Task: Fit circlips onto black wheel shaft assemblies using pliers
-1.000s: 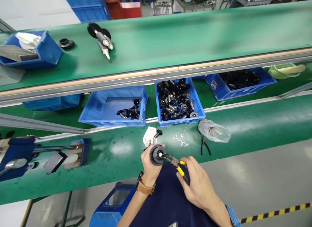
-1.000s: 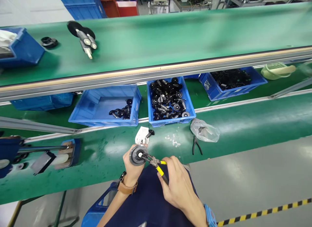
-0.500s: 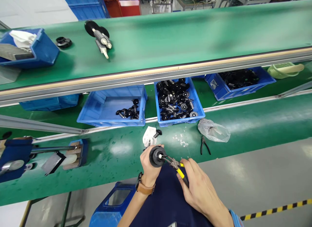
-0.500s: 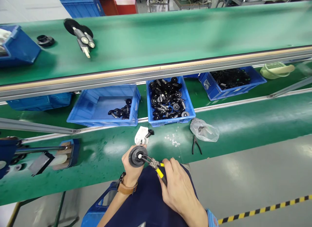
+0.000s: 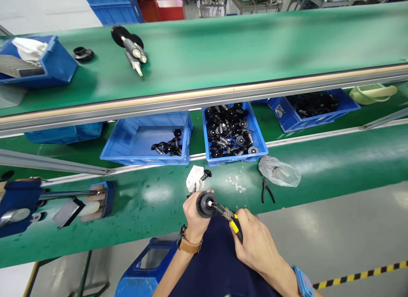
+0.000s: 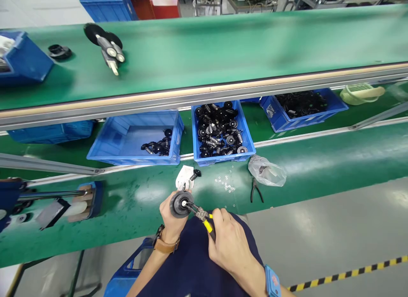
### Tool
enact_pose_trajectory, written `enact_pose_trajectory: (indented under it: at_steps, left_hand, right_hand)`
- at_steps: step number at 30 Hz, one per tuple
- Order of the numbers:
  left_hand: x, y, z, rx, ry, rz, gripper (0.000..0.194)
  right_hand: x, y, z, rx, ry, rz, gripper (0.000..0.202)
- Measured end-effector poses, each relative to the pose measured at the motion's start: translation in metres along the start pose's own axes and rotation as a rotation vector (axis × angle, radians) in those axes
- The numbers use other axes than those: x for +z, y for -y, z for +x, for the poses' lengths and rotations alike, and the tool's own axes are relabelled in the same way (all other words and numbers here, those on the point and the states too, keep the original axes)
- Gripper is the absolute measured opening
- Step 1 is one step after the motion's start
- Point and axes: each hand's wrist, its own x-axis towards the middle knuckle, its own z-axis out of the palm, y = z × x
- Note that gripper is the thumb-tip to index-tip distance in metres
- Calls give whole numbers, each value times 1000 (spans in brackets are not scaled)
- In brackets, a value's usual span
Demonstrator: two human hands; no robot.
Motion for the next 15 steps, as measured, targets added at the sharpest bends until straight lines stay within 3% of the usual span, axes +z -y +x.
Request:
enact_pose_trajectory:
  at_steps: [5, 7, 8, 11, 12, 15]
  left_hand:
    - [4, 5, -6, -30, 2, -33, 8]
    - [11, 12, -10, -129, 30, -80, 5]
    - [15, 17, -10, -245, 26, -126, 3]
    - [24, 43, -1, -753, -99, -315, 18]
    - [24, 55, 8, -855, -138, -359, 22]
    - [13, 97, 49, -968, -154, -452, 29]
  right_hand:
    - [18, -12, 5, -16, -8, 114, 5]
    - [33, -23, 6, -16, 23, 210, 7]
    - [43, -30, 6, 13, 55, 262, 9]
    - [78, -61, 8, 307, 169, 336, 29]
    - [90, -75, 9, 459, 205, 312, 34]
    - [125, -122, 12, 732, 232, 234, 37]
